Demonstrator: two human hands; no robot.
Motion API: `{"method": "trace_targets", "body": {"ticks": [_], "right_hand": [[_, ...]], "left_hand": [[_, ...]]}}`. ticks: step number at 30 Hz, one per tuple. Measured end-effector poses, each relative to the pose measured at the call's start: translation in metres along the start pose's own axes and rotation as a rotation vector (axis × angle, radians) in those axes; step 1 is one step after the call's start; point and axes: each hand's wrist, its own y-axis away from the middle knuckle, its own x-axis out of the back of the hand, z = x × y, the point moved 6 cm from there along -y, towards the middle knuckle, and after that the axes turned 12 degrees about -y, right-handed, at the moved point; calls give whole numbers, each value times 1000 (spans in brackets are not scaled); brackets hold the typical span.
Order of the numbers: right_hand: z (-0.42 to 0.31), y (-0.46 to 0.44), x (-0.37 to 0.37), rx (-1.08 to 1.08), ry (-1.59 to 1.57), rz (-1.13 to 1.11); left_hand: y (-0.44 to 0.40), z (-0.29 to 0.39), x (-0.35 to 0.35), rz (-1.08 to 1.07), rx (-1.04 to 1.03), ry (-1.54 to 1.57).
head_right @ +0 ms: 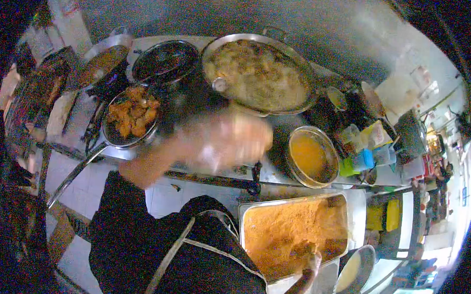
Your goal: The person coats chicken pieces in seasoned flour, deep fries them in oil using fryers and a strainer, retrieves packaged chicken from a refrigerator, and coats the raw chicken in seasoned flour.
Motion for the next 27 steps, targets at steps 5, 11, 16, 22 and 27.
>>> {"method": "trace_targets", "body": {"ticks": [5, 11, 16, 22, 27], "right_hand": [[-109, -48, 81, -581, -1057, 191], [-310, -154, 155, -566, -1100, 25], [-388, -261, 161, -354, -1050, -41], [-444, -413, 123, -223, -1046, -91], [-467, -527, 68, -183, -1042, -100]], "left_hand": [[71, -26, -226, -647, 387, 1042], [93, -48, -307, -592, 259, 654], [101, -89, -349, -340, 288, 1034], [144, -100, -328, -497, 623, 1733], [187, -105, -244, -33, 719, 1612]]}}
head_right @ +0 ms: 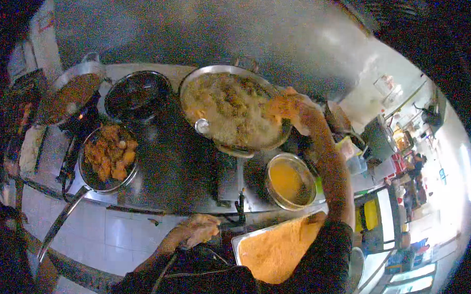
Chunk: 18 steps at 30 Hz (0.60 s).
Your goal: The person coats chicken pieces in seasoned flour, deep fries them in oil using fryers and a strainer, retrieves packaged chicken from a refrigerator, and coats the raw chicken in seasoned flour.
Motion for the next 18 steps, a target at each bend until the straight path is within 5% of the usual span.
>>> {"method": "trace_targets", "body": {"ticks": [9, 10, 12, 15, 17, 18], "right_hand": [[52, -138, -53, 69, 106, -45], [56, -144, -59, 76, 112, -69], [57, -153, -55, 96, 116, -83], [50, -135, -48, 148, 136, -95], [39, -98, -40, 189, 164, -94], [33, -78, -34, 207, 165, -89]], "left_hand": [[90, 21, 43, 600, -94, 329], [99, 42, 48, 638, -376, -191], [105, 31, 63, 735, -578, -727], [86, -6, 69, 378, -824, 107], [105, 27, 60, 718, -369, 74], [103, 24, 63, 708, -335, 54]]}}
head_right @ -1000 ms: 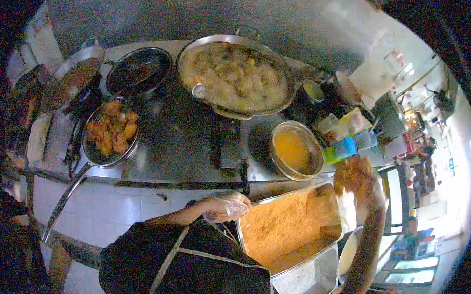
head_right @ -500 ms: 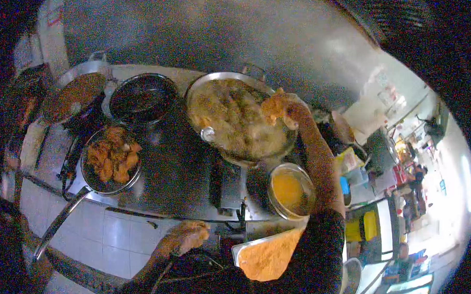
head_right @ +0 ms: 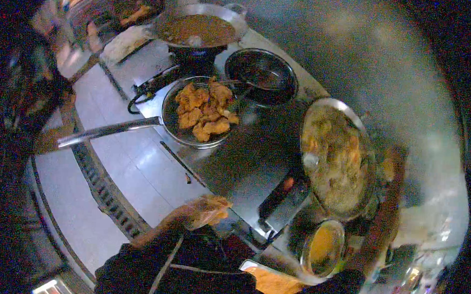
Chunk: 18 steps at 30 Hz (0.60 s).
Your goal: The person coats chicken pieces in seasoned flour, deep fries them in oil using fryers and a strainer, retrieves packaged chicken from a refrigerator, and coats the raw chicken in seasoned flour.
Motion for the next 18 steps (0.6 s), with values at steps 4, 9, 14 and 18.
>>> {"method": "trace_targets", "body": {"ticks": [4, 9, 14, 18], "right_hand": [[-26, 102, 30, 41, -8, 2], [-16, 249, 83, -78, -32, 86], [10, 382, 133, -425, -155, 247], [163, 485, 139, -397, -125, 286]], "left_hand": [[-12, 19, -28, -145, 143, 278], [-39, 5, -121, -490, 177, -371], [-42, -75, -258, -1015, 354, -44], [3, -139, -334, -897, 706, -17]]}}
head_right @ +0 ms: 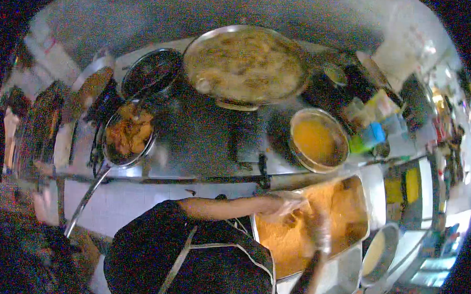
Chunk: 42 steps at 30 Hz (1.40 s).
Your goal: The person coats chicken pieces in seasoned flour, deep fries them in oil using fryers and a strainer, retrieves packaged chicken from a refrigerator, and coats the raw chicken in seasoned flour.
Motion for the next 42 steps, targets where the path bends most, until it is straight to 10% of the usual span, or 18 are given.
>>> {"method": "trace_targets", "body": {"ticks": [2, 12, 20, 24, 27, 32, 40, 42], "right_hand": [[83, 18, 10, 335, 703, 1], [105, 118, 4, 326, 834, 332], [137, 135, 54, 159, -283, 832], [174, 104, 42, -101, -779, 705], [170, 88, 37, -134, -927, 651], [155, 74, 28, -164, -927, 386], [191, 53, 47, -89, -476, 581], [165, 53, 49, -11, -428, 605]], "left_hand": [[-70, -78, 23, 88, 131, -144], [-127, -180, 55, 322, 244, -222], [-148, -181, 140, 659, 274, -225], [-88, -131, 46, -118, 207, -204], [-77, -93, 33, 245, -65, -1194], [-22, -83, -19, -127, -713, -2237], [-13, -97, -2, -445, 59, -2228], [-17, -109, 5, -353, -262, -2069]]}}
